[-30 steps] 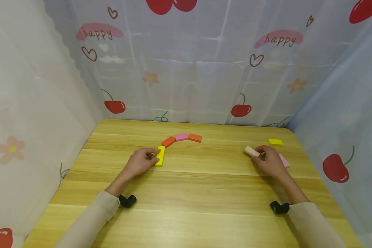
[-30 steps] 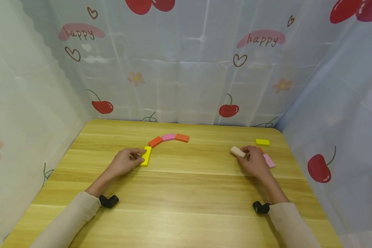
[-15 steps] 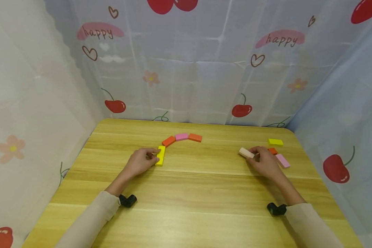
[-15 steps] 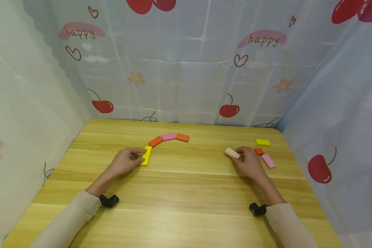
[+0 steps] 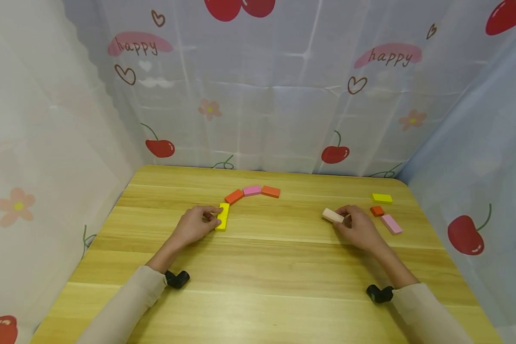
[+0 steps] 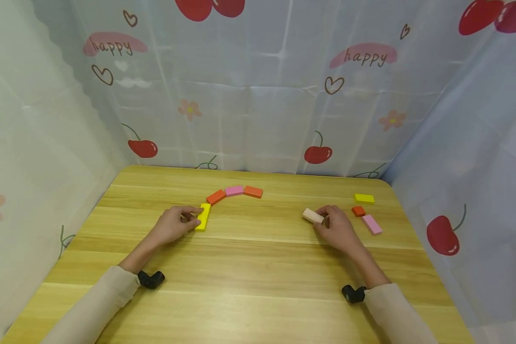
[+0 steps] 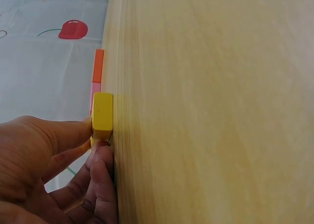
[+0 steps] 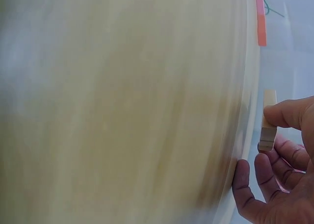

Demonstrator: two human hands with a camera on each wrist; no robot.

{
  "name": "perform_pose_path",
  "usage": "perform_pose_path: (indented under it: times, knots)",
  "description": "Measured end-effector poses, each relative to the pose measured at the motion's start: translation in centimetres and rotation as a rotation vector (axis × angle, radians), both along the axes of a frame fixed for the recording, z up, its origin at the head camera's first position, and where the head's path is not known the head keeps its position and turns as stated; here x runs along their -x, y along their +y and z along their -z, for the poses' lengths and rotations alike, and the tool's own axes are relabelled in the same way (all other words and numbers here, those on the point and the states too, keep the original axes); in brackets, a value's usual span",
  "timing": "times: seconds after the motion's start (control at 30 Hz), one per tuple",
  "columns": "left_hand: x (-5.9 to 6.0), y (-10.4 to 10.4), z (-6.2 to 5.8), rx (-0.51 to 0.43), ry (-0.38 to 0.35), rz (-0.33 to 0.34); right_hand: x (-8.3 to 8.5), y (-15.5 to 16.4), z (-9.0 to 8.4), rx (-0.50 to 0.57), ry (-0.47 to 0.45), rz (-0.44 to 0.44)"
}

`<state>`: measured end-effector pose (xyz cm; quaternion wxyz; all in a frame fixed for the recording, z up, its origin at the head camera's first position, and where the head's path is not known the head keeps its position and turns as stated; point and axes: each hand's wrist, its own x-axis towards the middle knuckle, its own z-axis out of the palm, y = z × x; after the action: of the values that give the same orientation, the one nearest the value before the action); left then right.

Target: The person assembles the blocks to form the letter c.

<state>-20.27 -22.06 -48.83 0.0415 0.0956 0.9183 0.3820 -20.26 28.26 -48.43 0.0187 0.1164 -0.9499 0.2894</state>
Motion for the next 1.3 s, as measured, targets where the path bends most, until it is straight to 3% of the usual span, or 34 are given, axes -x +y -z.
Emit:
perform_pose_path:
  times: [0.33,0.93,1.3]
  knots:
    - [-0.1,-0.1,0.1,-0.002,0.0,0.005,-0.5,-1.7,-0.2,-0.009,-0.03,-0.018]
    - [0.0,-0.2,0.5,-0.011,0.003,0.003,-1.1,-4.3,0.0,0.009,0.025,-0.107]
    - [0.0,-0.1,0.3,-0.012,0.008,0.004,-1.5,-5.9,0.0,0.003,0.013,-0.13]
